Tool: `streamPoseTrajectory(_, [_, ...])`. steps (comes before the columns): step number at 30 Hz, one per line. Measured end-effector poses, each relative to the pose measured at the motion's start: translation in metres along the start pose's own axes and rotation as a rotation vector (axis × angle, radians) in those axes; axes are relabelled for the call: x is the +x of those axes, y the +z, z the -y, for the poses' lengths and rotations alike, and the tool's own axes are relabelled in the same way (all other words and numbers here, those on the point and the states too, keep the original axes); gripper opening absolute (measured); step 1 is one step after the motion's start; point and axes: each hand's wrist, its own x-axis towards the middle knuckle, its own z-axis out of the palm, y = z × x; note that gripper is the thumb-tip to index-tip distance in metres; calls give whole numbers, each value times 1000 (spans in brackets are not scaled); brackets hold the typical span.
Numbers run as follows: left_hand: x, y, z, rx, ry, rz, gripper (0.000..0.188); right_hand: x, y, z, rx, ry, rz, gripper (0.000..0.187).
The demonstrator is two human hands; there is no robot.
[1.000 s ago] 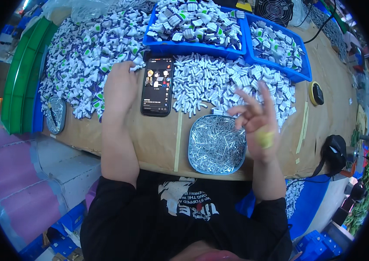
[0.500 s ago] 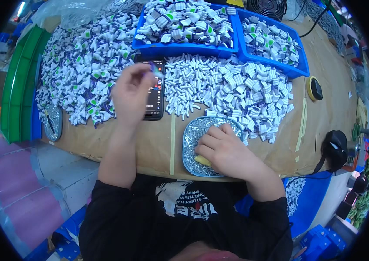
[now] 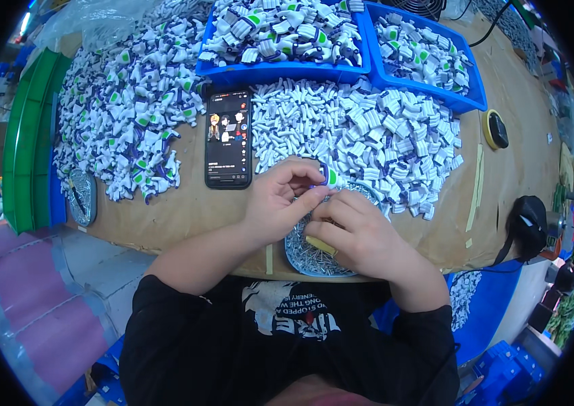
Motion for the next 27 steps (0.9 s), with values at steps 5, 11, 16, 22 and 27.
streamPoseTrajectory(5, [0,0,0,92,47,11,17,2,-2,-1,34,-39,-13,37])
streamPoseTrajectory(11, [-1,1,-2,65,102,-7,17,2,-1,0,109,2,-264,36])
streamPoseTrajectory(16, [-2,-1,-4,170,152,-15,19,2,1,-4,114,61,-457,29])
streamPoseTrajectory(22, [-2,-3,-13,316,223,59,21,2,1,-3,61,109,-376,37])
streamPoseTrajectory(27, [-1,-2,-11,395,223,50,19,1,0,-3,-129,68,-184,50])
